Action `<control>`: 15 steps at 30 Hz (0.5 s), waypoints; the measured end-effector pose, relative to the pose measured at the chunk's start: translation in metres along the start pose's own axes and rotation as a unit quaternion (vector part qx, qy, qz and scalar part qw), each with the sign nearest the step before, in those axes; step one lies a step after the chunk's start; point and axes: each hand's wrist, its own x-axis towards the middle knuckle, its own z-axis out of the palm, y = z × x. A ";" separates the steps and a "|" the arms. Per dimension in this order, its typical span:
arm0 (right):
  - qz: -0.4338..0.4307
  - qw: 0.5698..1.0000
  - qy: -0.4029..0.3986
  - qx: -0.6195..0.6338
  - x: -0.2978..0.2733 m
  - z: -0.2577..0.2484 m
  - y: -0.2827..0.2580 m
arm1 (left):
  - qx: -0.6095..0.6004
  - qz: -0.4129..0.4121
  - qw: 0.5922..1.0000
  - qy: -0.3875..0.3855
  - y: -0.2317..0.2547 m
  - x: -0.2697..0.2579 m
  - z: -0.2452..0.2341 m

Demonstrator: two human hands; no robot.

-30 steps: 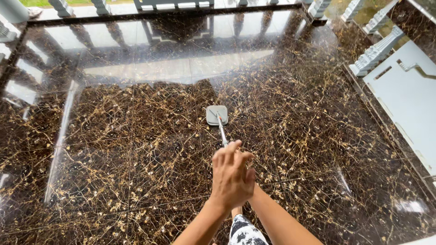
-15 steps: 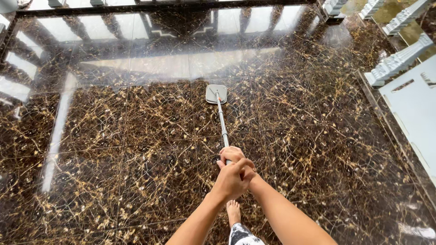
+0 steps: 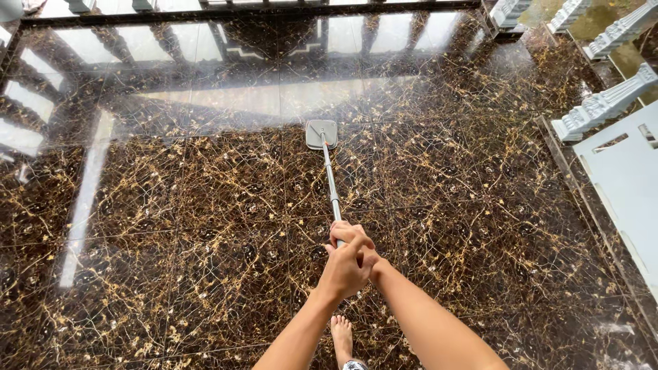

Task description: The person assembles a mop by connecting the handle pieces and then uses it to wipe the polished floor surface on a balcony.

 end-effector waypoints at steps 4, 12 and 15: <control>-0.004 0.999 0.048 -0.003 -0.037 0.009 -0.022 | -0.024 -0.032 0.999 -0.020 0.021 -0.033 0.002; -0.001 0.983 0.181 0.039 -0.126 0.033 -0.104 | -0.061 -0.124 0.988 -0.064 0.105 -0.127 -0.007; 0.078 0.983 0.152 0.064 -0.155 0.032 -0.139 | -0.074 -0.124 0.987 -0.070 0.137 -0.163 -0.012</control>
